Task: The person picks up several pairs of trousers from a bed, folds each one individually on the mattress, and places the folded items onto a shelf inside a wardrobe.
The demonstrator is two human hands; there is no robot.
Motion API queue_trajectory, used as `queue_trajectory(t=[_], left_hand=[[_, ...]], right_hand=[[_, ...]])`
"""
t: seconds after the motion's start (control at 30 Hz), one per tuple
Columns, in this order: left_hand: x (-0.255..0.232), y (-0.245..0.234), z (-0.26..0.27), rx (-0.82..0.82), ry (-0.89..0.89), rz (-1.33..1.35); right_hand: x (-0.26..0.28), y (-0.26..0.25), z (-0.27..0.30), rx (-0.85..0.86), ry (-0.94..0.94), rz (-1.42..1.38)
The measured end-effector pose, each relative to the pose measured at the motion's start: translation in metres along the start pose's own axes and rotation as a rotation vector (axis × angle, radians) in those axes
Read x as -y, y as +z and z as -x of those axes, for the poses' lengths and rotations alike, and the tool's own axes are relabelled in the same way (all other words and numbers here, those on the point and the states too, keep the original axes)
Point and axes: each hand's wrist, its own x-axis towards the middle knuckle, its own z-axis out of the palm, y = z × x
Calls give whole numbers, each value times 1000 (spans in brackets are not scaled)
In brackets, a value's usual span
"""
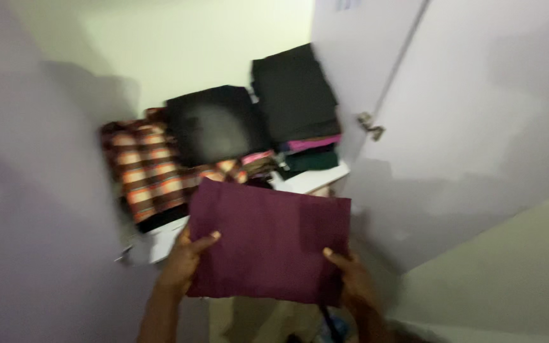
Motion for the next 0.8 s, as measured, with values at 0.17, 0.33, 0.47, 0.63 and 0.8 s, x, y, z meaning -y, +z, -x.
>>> queue_trajectory(t=[0.17, 0.33, 0.47, 0.63, 0.8], left_hand=[[-16, 42, -34, 65, 32, -46], [-22, 63, -79, 37, -148, -260], [-31, 69, -123, 168, -87, -346], [-103, 89, -215, 468, 160, -673], [-215, 144, -301, 430, 180, -1088]], right_hand=[[35, -15, -28, 229, -136, -170], [54, -12, -44, 257, -114, -193], [66, -4, -59, 192, 25, -190], [92, 10, -91, 231, -2, -316], [103, 21, -175, 265, -281, -422]])
